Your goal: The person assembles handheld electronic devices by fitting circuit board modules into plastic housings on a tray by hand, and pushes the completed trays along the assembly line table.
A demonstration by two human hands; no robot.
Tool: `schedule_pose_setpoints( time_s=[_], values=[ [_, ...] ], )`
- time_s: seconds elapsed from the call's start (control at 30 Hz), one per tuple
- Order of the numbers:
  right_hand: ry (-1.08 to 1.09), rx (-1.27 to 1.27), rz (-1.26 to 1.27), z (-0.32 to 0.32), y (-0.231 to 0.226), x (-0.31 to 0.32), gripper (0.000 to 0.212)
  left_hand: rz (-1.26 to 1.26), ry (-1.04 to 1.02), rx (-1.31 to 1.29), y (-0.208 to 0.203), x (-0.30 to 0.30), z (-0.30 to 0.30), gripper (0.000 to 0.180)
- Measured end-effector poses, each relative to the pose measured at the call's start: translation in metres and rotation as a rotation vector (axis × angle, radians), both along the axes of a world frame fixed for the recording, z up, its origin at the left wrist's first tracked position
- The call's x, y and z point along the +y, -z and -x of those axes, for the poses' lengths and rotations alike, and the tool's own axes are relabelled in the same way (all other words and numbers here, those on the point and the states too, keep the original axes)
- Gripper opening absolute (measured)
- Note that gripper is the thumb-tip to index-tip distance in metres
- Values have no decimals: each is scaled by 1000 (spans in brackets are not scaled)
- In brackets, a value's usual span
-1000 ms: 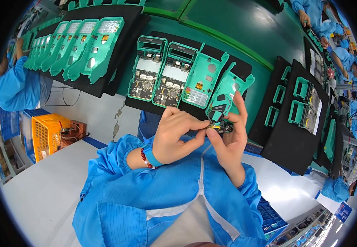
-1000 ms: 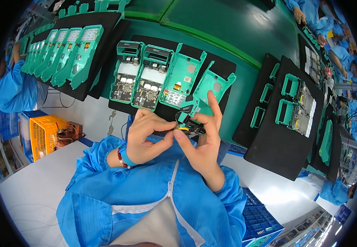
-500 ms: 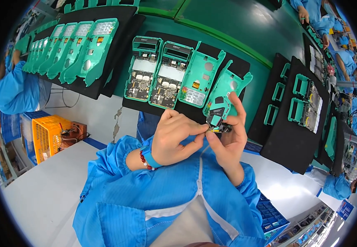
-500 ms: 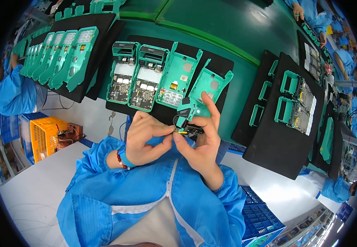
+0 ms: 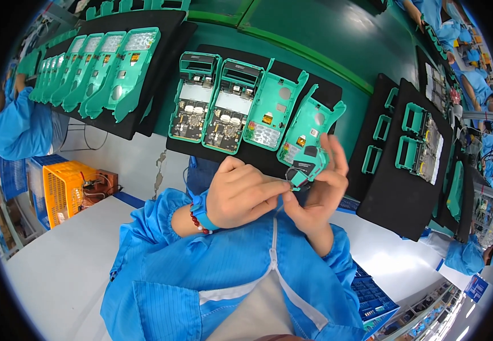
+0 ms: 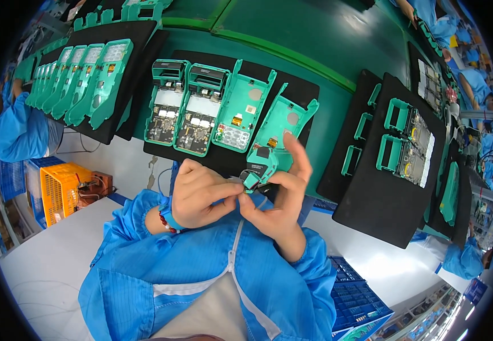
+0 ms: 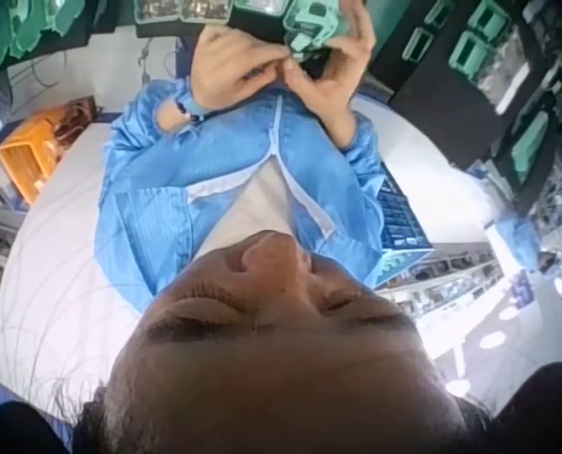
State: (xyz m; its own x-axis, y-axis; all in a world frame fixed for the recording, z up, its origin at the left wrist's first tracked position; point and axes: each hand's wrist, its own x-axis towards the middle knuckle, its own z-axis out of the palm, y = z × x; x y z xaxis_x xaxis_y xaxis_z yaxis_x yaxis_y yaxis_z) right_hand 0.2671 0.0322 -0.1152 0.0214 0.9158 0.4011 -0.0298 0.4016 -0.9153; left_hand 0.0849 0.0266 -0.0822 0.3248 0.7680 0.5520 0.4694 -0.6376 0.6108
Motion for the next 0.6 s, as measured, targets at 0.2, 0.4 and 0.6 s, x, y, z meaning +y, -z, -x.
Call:
schedule_pose_setpoints(
  time_s=[0.2, 0.4, 0.6],
  values=[
    [-110, -650, -268, -41, -31, 9, 51, -73, 146, 106, -5, 9, 24, 42],
    [-153, -672, -374, -43, -35, 6, 41, -17, 301, 80, -12, 18, 30, 33],
    [-154, -686, -393, -45, -39, 3, 42, 134, 424, -20, -14, 23, 33, 25]
  ],
)
